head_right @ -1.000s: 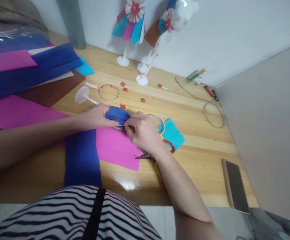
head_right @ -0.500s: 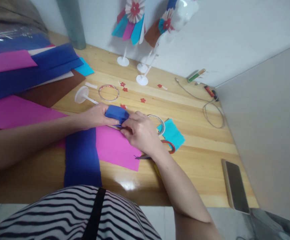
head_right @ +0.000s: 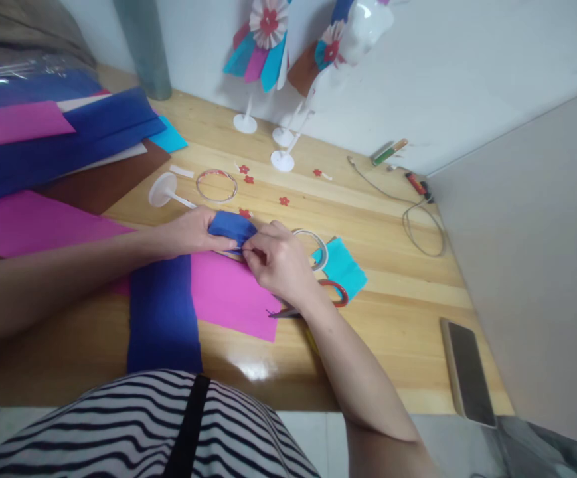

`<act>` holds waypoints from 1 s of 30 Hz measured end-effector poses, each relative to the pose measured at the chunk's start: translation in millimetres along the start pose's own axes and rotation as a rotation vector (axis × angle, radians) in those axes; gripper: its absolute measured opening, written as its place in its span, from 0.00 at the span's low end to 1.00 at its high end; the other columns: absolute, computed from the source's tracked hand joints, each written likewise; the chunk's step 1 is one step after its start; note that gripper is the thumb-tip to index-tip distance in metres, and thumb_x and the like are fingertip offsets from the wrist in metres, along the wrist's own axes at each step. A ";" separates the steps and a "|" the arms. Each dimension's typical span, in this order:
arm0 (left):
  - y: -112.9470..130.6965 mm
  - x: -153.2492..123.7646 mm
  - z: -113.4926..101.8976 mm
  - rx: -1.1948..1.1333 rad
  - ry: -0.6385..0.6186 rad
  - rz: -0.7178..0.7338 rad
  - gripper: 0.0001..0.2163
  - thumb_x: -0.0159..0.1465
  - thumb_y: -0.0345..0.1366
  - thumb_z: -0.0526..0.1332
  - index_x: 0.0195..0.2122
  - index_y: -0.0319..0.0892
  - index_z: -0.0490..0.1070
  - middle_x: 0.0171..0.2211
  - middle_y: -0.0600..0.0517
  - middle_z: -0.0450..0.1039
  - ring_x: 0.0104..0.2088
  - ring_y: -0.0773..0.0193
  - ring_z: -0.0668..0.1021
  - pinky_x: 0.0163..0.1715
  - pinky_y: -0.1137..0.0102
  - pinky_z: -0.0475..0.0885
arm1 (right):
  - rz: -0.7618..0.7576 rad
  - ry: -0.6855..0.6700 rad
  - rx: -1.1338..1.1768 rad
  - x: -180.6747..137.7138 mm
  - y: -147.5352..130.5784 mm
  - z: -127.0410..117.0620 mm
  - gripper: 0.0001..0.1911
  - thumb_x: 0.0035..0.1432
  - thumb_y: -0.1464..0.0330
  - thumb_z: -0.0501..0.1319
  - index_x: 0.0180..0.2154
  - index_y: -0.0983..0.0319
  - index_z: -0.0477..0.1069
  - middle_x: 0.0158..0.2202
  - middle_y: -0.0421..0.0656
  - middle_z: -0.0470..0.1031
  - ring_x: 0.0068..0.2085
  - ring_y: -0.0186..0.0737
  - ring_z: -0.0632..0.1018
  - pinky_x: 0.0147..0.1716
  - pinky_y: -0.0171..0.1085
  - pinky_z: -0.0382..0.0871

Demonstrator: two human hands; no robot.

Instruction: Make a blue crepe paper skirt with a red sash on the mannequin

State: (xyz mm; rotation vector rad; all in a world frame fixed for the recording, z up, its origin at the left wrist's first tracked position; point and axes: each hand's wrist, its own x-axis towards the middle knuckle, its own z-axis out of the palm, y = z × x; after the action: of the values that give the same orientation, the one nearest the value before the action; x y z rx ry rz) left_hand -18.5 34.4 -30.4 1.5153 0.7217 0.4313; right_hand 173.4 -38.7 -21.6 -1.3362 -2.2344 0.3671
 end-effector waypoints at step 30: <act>20.3 -2.2 -26.8 0.702 -0.107 0.051 0.05 0.48 0.33 0.63 0.21 0.39 0.67 0.19 0.58 0.61 0.23 0.70 0.65 0.25 0.73 0.53 | 0.113 -0.217 -0.172 0.2 23.5 -39.6 0.03 0.55 0.70 0.65 0.34 0.57 0.76 0.32 0.46 0.75 0.38 0.52 0.75 0.40 0.49 0.70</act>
State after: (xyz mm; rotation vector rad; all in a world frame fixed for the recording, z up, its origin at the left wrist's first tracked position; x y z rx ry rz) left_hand -34.4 53.7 -7.7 2.1985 0.7931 0.1277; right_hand 212.4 -28.3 0.5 -1.5837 -2.4198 0.3832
